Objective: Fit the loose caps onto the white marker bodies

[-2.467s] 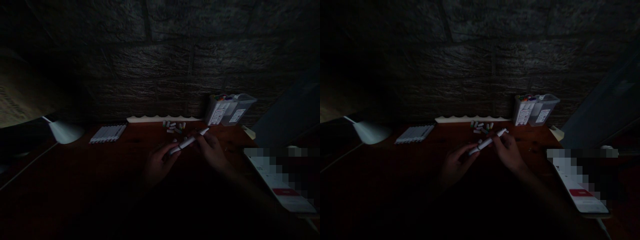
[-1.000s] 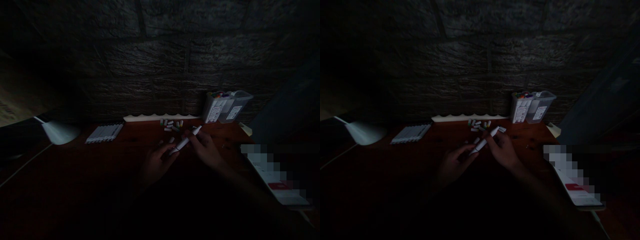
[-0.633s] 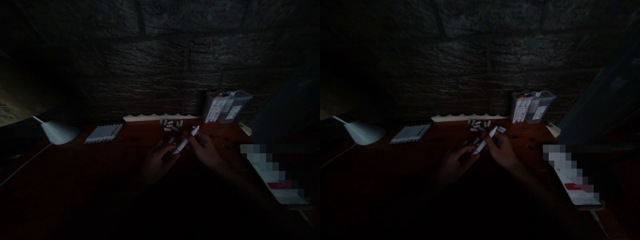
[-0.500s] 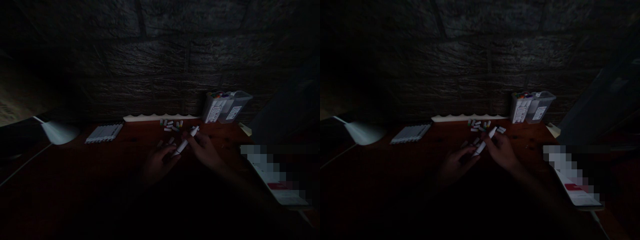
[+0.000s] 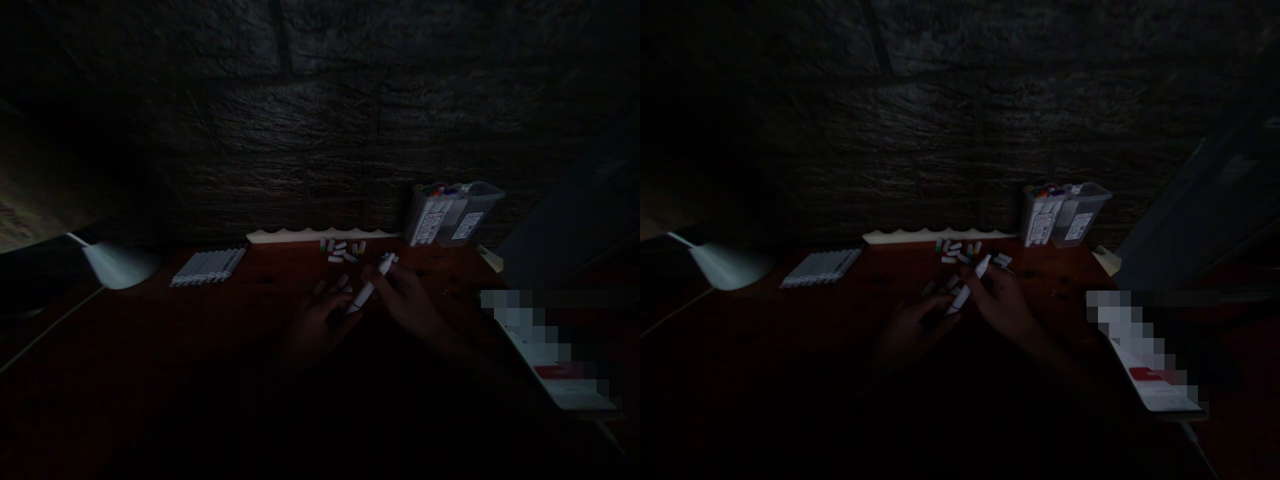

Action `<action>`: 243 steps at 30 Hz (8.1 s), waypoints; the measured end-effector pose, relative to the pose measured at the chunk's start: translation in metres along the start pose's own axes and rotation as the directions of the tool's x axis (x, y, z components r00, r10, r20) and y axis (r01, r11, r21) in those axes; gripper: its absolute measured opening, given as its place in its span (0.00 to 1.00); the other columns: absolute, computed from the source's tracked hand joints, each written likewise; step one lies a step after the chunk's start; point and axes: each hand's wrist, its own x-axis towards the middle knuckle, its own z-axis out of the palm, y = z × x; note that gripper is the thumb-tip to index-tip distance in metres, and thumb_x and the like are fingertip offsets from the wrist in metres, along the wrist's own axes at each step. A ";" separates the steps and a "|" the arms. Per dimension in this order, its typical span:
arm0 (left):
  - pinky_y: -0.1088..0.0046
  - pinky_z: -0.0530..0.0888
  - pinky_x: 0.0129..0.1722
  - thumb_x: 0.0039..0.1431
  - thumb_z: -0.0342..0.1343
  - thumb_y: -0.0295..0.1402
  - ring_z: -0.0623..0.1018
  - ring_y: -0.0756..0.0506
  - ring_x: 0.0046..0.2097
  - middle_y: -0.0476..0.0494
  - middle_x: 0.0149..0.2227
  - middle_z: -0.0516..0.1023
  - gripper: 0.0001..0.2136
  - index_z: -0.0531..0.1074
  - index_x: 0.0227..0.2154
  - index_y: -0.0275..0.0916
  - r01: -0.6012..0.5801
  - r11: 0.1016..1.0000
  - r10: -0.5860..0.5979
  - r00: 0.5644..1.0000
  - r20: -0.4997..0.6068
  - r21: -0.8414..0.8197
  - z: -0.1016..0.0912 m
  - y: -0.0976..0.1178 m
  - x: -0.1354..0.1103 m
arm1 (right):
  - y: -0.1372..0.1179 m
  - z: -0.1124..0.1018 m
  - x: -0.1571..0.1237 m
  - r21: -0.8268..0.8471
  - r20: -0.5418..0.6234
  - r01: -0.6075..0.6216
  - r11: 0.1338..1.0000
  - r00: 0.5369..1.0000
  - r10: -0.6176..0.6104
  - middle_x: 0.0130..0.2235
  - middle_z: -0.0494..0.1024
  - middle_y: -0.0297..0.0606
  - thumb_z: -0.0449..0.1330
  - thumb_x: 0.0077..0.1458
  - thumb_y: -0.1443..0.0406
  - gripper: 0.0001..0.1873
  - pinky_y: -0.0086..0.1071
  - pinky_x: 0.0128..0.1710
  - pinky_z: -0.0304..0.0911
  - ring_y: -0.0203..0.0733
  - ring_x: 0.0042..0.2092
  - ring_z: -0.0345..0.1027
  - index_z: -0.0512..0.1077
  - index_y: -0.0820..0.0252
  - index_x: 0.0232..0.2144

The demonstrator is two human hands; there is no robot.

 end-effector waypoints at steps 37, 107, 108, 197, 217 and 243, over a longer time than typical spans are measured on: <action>0.78 0.72 0.28 0.60 0.58 0.38 0.77 0.51 0.30 0.48 0.38 0.82 0.10 0.78 0.41 0.41 0.104 0.980 -0.141 0.964 -0.223 -0.171 -0.002 -0.003 0.002 | -0.006 -0.009 0.004 0.027 -0.012 -0.151 0.988 0.988 0.152 0.21 0.72 0.32 0.62 0.52 0.48 0.23 0.29 0.25 0.55 0.33 0.24 0.62 0.72 0.60 0.19; 0.78 0.64 0.25 0.61 0.51 0.49 0.65 0.53 0.24 0.49 0.29 0.70 0.21 0.70 0.47 0.37 0.254 0.443 -0.515 0.857 -0.012 -0.860 -0.022 -0.014 0.023 | 0.012 0.007 0.054 -0.646 0.164 0.063 0.761 0.985 0.058 0.48 0.80 0.42 0.53 0.61 0.60 0.17 0.34 0.45 0.67 0.44 0.45 0.75 0.75 0.56 0.49; 0.78 0.62 0.24 0.62 0.50 0.49 0.63 0.54 0.23 0.50 0.27 0.69 0.21 0.70 0.45 0.36 0.264 0.330 -0.517 0.854 0.060 -0.906 -0.025 -0.012 0.024 | 0.013 0.012 0.062 -0.681 0.194 0.078 0.728 0.978 0.077 0.49 0.79 0.41 0.55 0.60 0.61 0.16 0.34 0.46 0.66 0.46 0.47 0.74 0.76 0.54 0.48; 0.66 0.69 0.50 0.55 0.62 0.41 0.78 0.39 0.45 0.45 0.44 0.81 0.12 0.78 0.42 0.48 0.093 0.995 -0.095 0.991 -0.089 -0.022 -0.018 -0.017 0.006 | 0.012 0.005 -0.009 -0.148 0.171 -0.073 0.986 0.980 0.098 0.33 0.78 0.35 0.52 0.60 0.48 0.21 0.31 0.37 0.62 0.39 0.36 0.70 0.75 0.57 0.35; 0.69 0.70 0.46 0.65 0.47 0.46 0.79 0.43 0.44 0.47 0.43 0.81 0.16 0.77 0.44 0.46 0.103 0.995 -0.103 0.994 -0.037 -0.008 -0.013 -0.021 0.011 | -0.077 -0.171 0.114 -0.724 -0.442 -0.148 0.673 0.849 -0.288 0.30 0.78 0.45 0.56 0.57 0.50 0.21 0.35 0.31 0.58 0.44 0.31 0.71 0.74 0.63 0.30; 0.52 0.67 0.47 0.64 0.43 0.35 0.70 0.27 0.52 0.25 0.48 0.75 0.19 0.75 0.47 0.30 0.655 0.480 -0.467 0.754 -0.461 0.584 -0.113 -0.105 0.009 | 0.010 -0.020 0.020 -0.512 -0.157 0.310 0.801 0.883 -0.442 0.37 0.79 0.44 0.52 0.62 0.60 0.14 0.37 0.39 0.69 0.44 0.39 0.74 0.75 0.60 0.38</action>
